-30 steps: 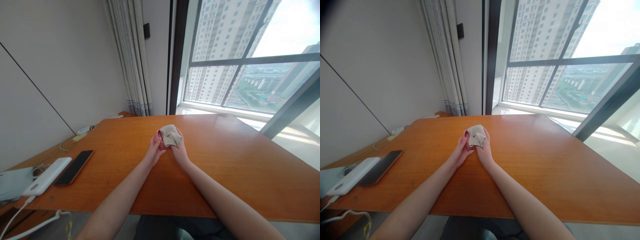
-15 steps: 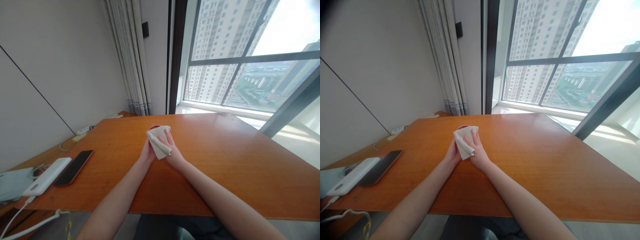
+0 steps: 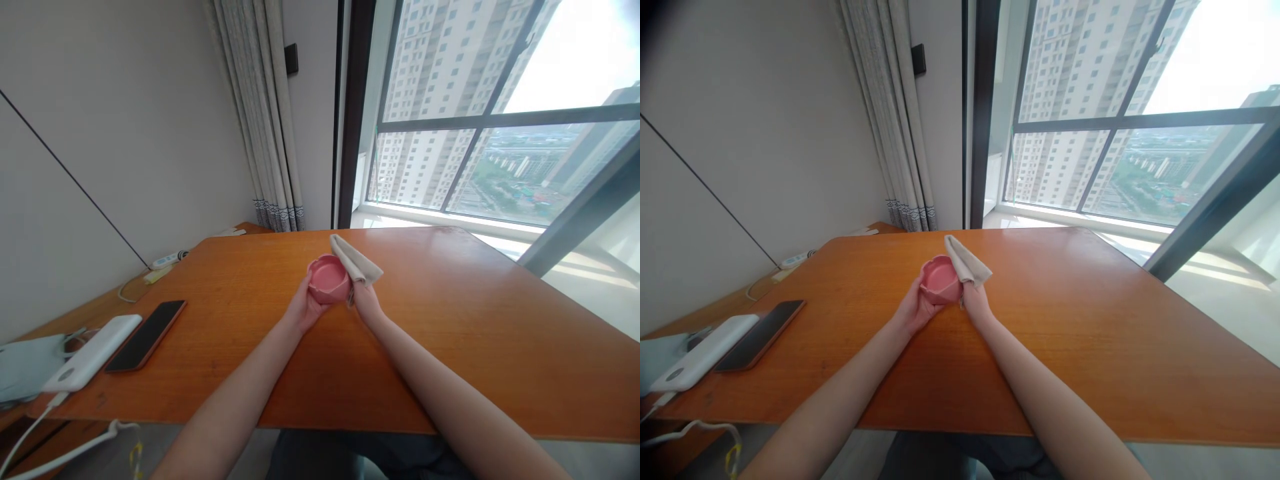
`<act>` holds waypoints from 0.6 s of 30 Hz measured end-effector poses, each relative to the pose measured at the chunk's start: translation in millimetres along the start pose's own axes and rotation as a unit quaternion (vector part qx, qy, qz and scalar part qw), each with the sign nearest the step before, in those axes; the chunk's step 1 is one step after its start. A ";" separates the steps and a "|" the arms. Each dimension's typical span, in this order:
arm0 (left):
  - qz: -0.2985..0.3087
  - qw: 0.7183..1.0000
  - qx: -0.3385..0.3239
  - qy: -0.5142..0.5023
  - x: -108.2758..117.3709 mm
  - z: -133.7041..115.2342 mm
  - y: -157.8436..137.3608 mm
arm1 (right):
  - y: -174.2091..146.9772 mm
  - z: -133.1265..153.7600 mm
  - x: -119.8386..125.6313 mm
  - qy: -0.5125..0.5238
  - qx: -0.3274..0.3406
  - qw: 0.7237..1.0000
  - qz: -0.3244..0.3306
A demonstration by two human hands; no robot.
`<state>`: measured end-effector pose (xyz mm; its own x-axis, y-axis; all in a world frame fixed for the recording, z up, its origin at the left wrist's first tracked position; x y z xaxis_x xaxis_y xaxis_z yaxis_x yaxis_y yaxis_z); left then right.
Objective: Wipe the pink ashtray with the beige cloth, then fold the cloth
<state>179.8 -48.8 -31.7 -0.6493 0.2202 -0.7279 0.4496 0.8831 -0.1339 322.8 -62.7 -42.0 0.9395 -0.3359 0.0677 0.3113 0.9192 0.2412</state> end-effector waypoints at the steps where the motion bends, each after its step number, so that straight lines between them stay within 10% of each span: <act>1: -0.003 1.000 -0.022 -0.005 -0.3 2.0 1.1 | -5.8 -1.0 -7.9 0.009 -0.016 1.000 -0.011; 7: -0.013 0.989 -0.148 0.016 3.7 8.4 6.2 | -23.4 -2.4 -36.5 0.019 0.002 0.999 -0.038; 11: 0.050 0.994 -0.062 0.069 0.8 3.8 -0.1 | 0.2 0.7 -9.0 -0.002 0.022 0.999 -0.047; 15: 0.041 0.988 0.074 0.132 2.9 0.7 -5.0 | 20.6 2.5 19.5 0.031 -0.011 0.995 0.096; 18: -0.002 0.990 0.061 0.130 8.0 1.9 -0.4 | 19.3 -1.7 18.2 0.057 -0.043 0.992 0.105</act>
<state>175.6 -48.2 -38.7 -0.7806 0.3299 -0.5309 0.5067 0.8313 -0.2285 346.1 -50.7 -37.7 0.9934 -0.1142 -0.0031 0.1134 0.9822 0.1500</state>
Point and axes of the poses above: each hand's wrist, its own y-axis towards the middle knuckle, its own x-axis out of the back of the hand, z = x × y, the point moved 1 cm from there along y, towards the middle knuckle
